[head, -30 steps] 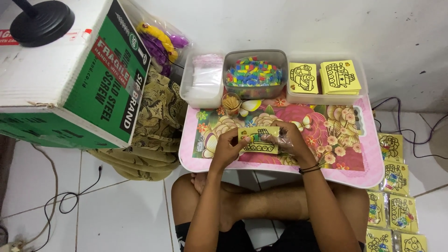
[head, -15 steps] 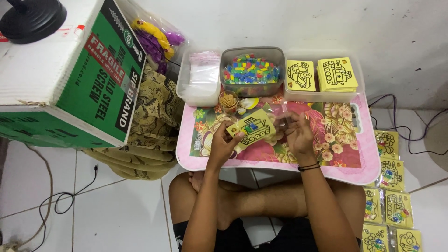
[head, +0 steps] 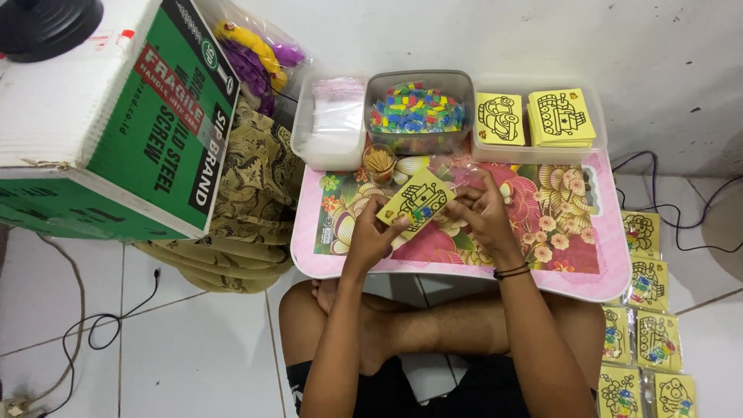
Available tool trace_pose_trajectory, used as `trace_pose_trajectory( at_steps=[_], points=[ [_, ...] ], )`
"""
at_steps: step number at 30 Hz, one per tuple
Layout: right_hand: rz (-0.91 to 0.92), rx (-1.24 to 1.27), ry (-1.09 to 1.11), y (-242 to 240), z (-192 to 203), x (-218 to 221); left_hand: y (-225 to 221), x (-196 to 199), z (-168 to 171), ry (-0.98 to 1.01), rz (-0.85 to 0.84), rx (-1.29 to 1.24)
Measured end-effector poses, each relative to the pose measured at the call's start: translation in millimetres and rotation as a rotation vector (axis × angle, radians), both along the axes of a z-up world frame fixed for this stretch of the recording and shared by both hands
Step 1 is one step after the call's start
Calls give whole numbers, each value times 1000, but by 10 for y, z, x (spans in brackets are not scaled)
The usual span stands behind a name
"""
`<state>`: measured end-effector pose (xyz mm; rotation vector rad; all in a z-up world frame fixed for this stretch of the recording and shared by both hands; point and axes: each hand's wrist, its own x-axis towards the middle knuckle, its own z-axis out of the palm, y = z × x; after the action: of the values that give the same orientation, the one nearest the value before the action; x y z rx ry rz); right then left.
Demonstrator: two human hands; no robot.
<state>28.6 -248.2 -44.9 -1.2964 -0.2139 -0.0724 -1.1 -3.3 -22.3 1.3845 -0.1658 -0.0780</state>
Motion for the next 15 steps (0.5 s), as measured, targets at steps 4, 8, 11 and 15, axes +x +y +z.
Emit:
trace_pose_trajectory(
  at_steps=[4, 8, 11, 15],
  points=[
    [-88, 91, -50, -15, -70, 64, 10, 56, -49, -90, -65, 71],
    [-113, 98, -33, 43, 82, -14, -2, 26, 22, -120, -86, 125],
    [-109, 60, -30, 40, 84, -2, -11, 34, 31, -102, -89, 84],
    [-71, -3, -65, -19, -38, 50, -18, 98, -129, -81, -111, 9]
  ],
)
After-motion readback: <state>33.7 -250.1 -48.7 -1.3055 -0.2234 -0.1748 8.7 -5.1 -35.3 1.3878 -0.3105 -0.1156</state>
